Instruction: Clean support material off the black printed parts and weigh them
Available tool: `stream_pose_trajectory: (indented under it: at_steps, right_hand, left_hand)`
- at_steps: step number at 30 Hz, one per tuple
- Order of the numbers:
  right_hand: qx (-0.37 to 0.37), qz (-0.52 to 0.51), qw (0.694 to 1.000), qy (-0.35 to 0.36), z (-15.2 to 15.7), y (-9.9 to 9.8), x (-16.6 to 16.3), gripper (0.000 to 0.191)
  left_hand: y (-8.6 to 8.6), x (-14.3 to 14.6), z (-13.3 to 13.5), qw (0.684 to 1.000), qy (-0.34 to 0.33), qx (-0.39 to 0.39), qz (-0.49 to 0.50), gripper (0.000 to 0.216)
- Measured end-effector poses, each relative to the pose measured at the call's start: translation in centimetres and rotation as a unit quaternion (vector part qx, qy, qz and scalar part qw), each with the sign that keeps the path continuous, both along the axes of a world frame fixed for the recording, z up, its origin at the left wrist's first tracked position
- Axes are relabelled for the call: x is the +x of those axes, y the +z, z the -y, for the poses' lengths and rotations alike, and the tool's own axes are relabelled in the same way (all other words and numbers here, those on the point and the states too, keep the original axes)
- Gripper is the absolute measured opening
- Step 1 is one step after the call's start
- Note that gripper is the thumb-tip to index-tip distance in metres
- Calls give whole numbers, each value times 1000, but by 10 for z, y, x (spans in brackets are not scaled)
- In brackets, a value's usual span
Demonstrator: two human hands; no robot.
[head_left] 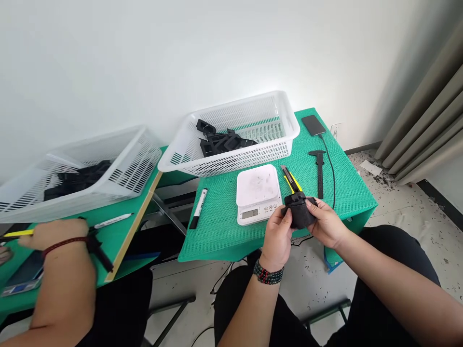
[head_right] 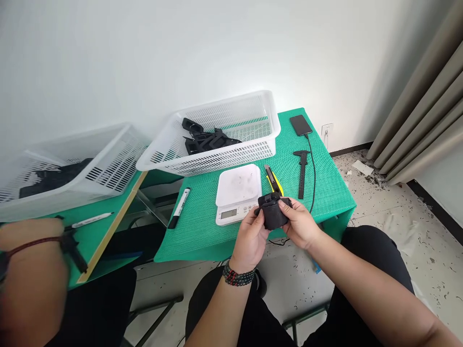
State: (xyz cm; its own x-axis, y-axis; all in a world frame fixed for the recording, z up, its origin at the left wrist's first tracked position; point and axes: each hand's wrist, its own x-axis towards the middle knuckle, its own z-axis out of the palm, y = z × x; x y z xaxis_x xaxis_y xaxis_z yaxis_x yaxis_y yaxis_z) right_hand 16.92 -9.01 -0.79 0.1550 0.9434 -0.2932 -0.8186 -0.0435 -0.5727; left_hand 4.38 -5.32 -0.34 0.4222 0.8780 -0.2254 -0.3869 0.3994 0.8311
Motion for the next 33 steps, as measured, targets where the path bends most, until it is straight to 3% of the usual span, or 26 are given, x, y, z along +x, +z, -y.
stream_pose_trajectory:
  at_steps: [7, 12, 19, 33]
  right_hand:
    - [-4, 24, 1000, 18, 1, -4, -11, 38]
    - [4, 22, 999, 40, 6, -2, -17, 37]
    - [-51, 13, 998, 15, 4, -10, -24, 45]
    - [-63, 23, 998, 20, 4, -4, -23, 50]
  left_hand:
    - [-2, 7, 5, 995, 86, 54, -12, 46]
    - [-5, 7, 1, 988, 148, 29, -22, 49]
    - [-3, 8, -2, 989, 147, -30, -21, 49]
    - [-3, 5, 0, 990, 131, 9, -54, 52]
